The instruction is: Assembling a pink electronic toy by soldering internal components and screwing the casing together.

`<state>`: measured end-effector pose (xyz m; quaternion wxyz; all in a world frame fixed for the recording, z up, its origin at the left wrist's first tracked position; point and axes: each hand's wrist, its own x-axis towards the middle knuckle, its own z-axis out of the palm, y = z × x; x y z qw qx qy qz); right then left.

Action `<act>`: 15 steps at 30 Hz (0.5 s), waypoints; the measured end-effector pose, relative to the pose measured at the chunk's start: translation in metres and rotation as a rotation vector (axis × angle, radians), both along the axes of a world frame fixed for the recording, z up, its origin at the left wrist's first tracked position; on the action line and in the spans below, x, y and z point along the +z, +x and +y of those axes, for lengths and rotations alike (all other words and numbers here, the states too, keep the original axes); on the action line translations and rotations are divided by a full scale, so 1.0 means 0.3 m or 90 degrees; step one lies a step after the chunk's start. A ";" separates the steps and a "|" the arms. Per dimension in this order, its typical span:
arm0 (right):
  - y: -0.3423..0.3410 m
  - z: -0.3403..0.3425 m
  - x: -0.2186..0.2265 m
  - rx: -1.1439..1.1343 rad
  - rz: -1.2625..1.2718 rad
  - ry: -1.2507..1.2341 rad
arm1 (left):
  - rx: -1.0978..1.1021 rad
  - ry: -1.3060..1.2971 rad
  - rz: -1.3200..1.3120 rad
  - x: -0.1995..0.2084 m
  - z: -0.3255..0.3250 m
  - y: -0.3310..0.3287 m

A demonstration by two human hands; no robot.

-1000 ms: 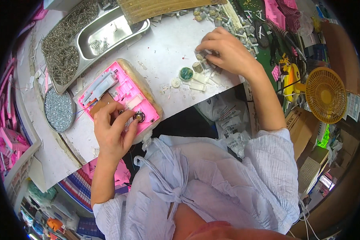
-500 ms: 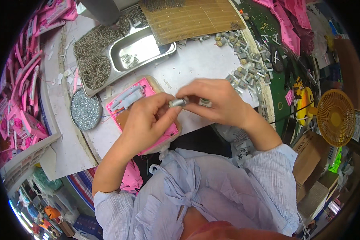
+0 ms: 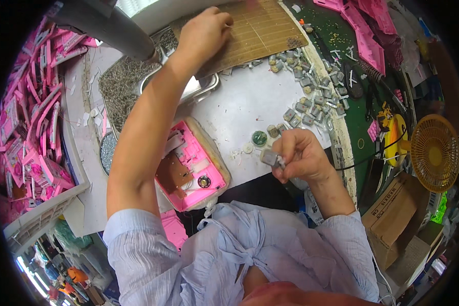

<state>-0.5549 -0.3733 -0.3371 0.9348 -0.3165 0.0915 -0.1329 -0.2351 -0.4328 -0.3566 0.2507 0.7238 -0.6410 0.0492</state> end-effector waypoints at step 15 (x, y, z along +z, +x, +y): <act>-0.052 -0.031 -0.034 -0.001 0.020 -0.006 | -0.100 0.133 -0.083 -0.023 -0.169 0.156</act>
